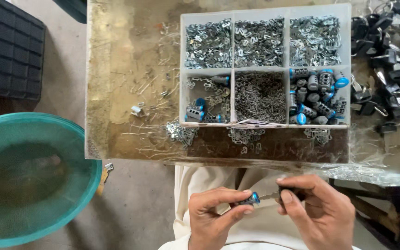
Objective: The person assembles small cylindrical key components by hand, inserting metal pieces into blue and silver bodies and placing them into a compartmentalized tray. The person repeatedly picks up parts from the tray and table, aligns them, and secures them together.
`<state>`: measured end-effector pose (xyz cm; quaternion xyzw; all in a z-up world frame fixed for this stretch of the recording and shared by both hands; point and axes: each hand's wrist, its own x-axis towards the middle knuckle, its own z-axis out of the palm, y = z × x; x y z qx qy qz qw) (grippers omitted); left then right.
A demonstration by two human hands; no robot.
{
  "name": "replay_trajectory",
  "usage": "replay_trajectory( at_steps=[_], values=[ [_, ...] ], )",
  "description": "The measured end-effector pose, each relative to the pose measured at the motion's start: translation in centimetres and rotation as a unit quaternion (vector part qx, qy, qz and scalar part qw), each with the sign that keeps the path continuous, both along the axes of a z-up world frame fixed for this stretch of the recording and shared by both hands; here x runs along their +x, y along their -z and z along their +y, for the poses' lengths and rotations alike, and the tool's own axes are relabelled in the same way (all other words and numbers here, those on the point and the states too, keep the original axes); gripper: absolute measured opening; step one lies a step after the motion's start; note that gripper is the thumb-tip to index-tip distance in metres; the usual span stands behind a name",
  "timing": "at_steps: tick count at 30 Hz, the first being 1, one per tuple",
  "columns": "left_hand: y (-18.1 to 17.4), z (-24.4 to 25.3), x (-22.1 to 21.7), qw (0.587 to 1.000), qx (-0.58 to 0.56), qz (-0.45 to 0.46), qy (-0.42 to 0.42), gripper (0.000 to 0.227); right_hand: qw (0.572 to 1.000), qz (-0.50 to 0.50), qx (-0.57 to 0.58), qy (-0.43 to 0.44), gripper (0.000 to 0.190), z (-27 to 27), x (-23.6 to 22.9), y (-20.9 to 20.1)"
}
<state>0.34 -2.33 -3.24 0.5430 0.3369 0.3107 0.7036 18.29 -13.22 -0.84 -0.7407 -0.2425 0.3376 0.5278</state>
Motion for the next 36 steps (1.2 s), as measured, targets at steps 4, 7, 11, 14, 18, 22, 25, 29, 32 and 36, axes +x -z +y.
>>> replay_trajectory(
  at_steps=[4,7,11,14,18,22,25,29,32,36],
  values=[
    [-0.5,0.3,-0.1,0.999,0.002,0.001,0.038,0.026,0.999,-0.031,-0.002,-0.016,0.02,0.1,0.1,-0.1],
    [-0.9,0.3,-0.3,0.997,-0.024,0.003,0.076,0.025,0.993,-0.053,-0.027,-0.106,0.021,-0.1,-0.5,0.5],
    [-1.5,0.5,-1.2,0.992,0.082,0.049,0.076,0.029,0.989,-0.013,-0.046,-0.14,0.023,-0.9,-1.3,1.3],
    [-2.1,1.5,-2.1,0.987,0.148,0.058,0.006,0.038,0.946,-0.004,-0.071,-0.315,0.026,-0.1,-1.8,1.0],
    [-2.3,2.7,-3.1,0.986,0.146,0.061,-0.048,0.03,0.802,-0.049,-0.149,-0.577,0.029,1.8,0.5,-0.8],
    [-2.4,2.7,-3.1,0.984,0.155,0.073,-0.055,0.025,0.978,0.015,0.102,-0.18,0.039,1.8,2.7,-4.4],
    [-2.6,2.3,-3.0,0.982,0.161,0.087,-0.053,0.023,0.948,-0.127,0.29,-0.03,0.022,2.3,1.9,-5.0],
    [-3.5,1.7,-2.4,0.992,0.117,0.049,-0.021,0.022,0.977,-0.149,0.153,0.015,0.022,1.8,0.3,-4.8],
    [-4.6,1.6,-2.2,0.994,0.05,-0.052,0.084,0.023,0.988,-0.027,0.15,0.007,0.025,1.2,-0.5,-3.8],
    [-6.3,0.7,-0.9,0.967,-0.072,-0.106,0.223,0.023,0.993,0.007,0.106,-0.053,0.032,0.2,-0.7,-2.0]
  ],
)
